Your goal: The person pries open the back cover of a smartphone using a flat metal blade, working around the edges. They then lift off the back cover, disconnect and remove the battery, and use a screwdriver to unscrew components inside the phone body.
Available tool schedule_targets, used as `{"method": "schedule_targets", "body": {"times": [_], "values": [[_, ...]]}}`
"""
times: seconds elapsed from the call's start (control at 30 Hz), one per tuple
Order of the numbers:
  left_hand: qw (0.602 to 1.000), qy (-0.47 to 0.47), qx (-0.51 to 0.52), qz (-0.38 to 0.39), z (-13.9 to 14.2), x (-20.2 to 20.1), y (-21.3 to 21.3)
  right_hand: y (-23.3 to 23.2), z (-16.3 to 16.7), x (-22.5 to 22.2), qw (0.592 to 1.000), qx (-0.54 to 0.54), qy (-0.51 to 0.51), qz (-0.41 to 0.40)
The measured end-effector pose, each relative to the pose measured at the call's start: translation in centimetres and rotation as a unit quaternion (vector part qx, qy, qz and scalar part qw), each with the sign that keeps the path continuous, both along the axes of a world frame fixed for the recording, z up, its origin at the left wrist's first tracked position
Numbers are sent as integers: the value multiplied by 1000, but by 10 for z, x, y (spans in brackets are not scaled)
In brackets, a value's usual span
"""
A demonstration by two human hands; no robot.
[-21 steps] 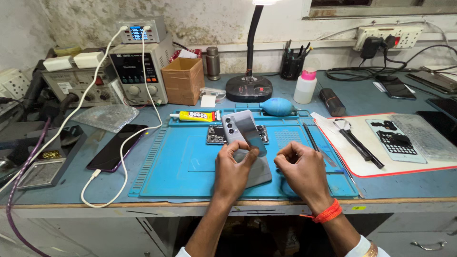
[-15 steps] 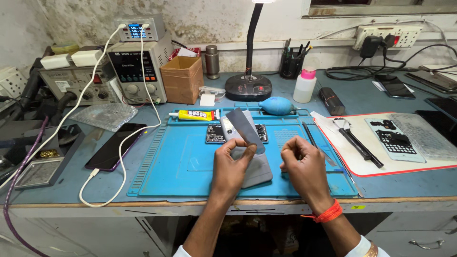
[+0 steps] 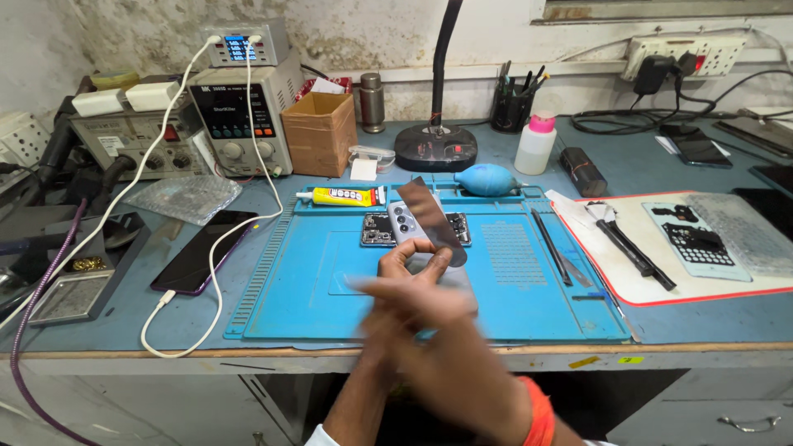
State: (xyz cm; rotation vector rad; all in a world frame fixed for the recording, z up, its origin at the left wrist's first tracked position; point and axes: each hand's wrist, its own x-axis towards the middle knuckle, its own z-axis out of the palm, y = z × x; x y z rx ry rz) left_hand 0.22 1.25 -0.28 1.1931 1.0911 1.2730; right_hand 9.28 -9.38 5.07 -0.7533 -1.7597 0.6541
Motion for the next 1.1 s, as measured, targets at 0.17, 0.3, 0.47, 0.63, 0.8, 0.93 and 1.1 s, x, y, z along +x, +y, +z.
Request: {"method": "schedule_targets", "body": {"times": [0.17, 0.3, 0.47, 0.63, 0.8, 0.93, 1.1], "values": [[997, -23, 75, 17, -5, 1, -8, -18, 22, -12, 992, 35, -44, 112], [987, -45, 153, 3, 6, 2, -10, 25, 25, 35, 994, 7, 17, -108], [989, -2, 141, 34, 12, 5, -13, 62, -3, 76, 962, -114, -63, -240], [979, 35, 192, 54, 8, 5, -13, 76, -29, 84, 980, -159, -22, -121], [986, 30, 162, 38, 10, 4, -14, 77, -33, 89, 976, -193, -20, -95], [989, 52, 134, 36, 14, 3, -18, 75, -30, 90, 973, -221, -6, -69], [986, 66, 145, 39, 19, 1, -20, 73, -28, 89, 972, -223, -5, -76]]}}
